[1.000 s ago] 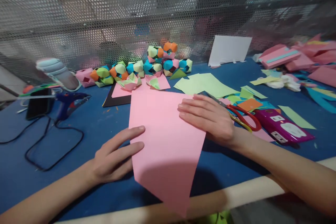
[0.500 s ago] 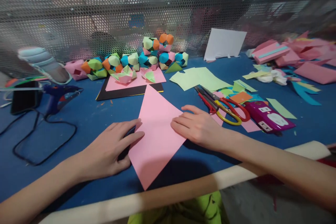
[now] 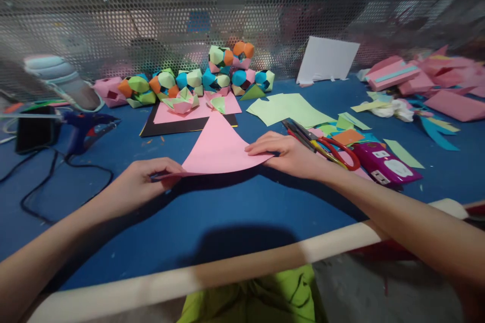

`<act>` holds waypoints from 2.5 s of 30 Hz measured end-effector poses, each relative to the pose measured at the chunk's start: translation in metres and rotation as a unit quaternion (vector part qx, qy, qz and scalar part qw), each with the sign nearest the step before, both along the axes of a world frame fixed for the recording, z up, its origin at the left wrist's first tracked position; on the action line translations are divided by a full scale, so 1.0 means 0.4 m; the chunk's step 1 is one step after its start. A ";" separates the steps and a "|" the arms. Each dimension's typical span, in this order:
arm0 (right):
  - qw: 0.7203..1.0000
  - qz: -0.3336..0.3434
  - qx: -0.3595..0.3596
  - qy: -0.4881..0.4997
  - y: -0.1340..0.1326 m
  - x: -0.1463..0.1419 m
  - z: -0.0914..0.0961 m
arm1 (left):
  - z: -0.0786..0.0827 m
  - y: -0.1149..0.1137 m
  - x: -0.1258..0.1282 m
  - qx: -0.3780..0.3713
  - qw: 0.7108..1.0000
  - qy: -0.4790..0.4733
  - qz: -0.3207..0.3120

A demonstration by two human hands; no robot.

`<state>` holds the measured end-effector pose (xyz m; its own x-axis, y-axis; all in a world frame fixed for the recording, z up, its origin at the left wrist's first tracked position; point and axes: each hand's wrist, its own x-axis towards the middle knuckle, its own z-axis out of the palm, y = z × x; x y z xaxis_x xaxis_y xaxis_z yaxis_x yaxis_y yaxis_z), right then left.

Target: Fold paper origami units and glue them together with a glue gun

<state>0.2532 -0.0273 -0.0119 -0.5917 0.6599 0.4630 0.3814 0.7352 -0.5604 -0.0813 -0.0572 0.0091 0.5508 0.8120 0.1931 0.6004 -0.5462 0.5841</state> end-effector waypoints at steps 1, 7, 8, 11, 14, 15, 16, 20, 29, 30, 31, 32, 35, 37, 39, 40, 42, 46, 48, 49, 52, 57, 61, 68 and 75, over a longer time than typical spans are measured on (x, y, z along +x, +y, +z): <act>1.000 -0.002 -0.020 0.017 0.007 -0.004 -0.005 | 0.004 0.003 -0.003 -0.024 1.000 0.000 0.019; 0.988 -0.039 -0.145 0.015 0.027 -0.034 -0.004 | 0.024 0.018 -0.020 -0.115 0.986 -0.033 0.120; 0.985 -0.050 -0.164 0.002 0.028 -0.039 -0.002 | 0.027 0.020 -0.021 -0.131 0.982 -0.032 0.129; 0.977 -0.063 -0.203 -0.007 0.032 -0.054 -0.001 | 0.036 0.026 -0.022 -0.166 0.974 0.000 0.152; 0.973 -0.043 -0.228 0.006 0.044 -0.071 -0.010 | 0.037 0.032 -0.021 -0.184 0.964 0.027 0.189; 0.972 -0.038 -0.233 0.008 0.050 -0.076 -0.015 | 0.035 0.033 -0.021 -0.191 0.960 0.020 0.202; 0.971 -0.036 -0.236 0.011 0.056 -0.080 -0.020 | 0.033 0.035 -0.022 -0.198 0.957 0.004 0.211; 0.973 -0.054 -0.220 0.041 0.077 -0.096 -0.031 | 0.026 0.042 -0.035 -0.206 0.952 -0.058 0.221; 0.976 -0.131 -0.173 -0.018 -0.020 -0.102 0.029 | 0.023 0.061 -0.062 -0.175 0.962 0.002 0.210; 0.976 -0.138 -0.165 -0.020 -0.036 -0.099 0.033 | 0.014 0.062 -0.060 -0.184 0.959 -0.017 0.215; 0.977 -0.144 -0.158 -0.021 -0.048 -0.095 0.036 | 0.004 0.062 -0.057 -0.191 0.957 -0.041 0.216; 0.977 -0.150 -0.151 -0.022 -0.058 -0.090 0.037 | -0.006 0.061 -0.054 -0.196 0.955 -0.066 0.214; 0.973 -0.182 -0.140 -0.025 -0.068 -0.073 0.029 | -0.030 0.056 -0.040 -0.203 0.951 -0.119 0.198; 0.967 -0.210 -0.144 -0.026 -0.063 -0.063 0.019 | -0.033 0.053 -0.030 -0.204 0.952 -0.132 0.188; 0.962 -0.222 -0.160 -0.022 -0.055 -0.055 0.007 | -0.028 0.052 -0.025 -0.205 0.952 -0.144 0.176; 0.960 -0.221 -0.172 -0.019 -0.051 -0.052 0.002 | -0.025 0.053 -0.025 -0.204 0.952 -0.148 0.173; 0.956 -0.217 -0.195 -0.020 -0.047 -0.049 -0.008 | -0.018 0.057 -0.031 -0.197 0.955 -0.139 0.171; 0.950 -0.223 -0.216 -0.022 -0.043 -0.047 -0.021 | -0.018 0.069 -0.054 -0.159 0.969 -0.076 0.172; 0.951 -0.222 -0.217 -0.018 -0.043 -0.047 -0.024 | -0.023 0.073 -0.060 -0.159 0.971 -0.059 0.166; 0.951 -0.220 -0.217 -0.017 -0.042 -0.048 -0.025 | -0.026 0.074 -0.061 -0.170 0.970 -0.054 0.163; 0.951 -0.221 -0.217 -0.015 -0.043 -0.052 -0.026 | -0.029 0.072 -0.055 -0.199 0.965 -0.045 0.165; 0.948 -0.238 -0.212 -0.009 -0.048 -0.066 -0.020 | -0.021 0.059 -0.031 -0.201 0.960 -0.052 0.188; 0.945 -0.248 -0.213 -0.005 -0.047 -0.076 -0.018 | -0.026 0.057 -0.021 -0.192 0.954 -0.083 0.213; 0.945 -0.258 -0.199 -0.005 -0.037 -0.082 -0.028 | -0.046 0.067 -0.015 -0.179 0.947 -0.110 0.245; 0.948 -0.266 -0.174 -0.021 -0.035 -0.081 -0.033 | -0.058 0.070 -0.012 -0.166 0.948 -0.106 0.252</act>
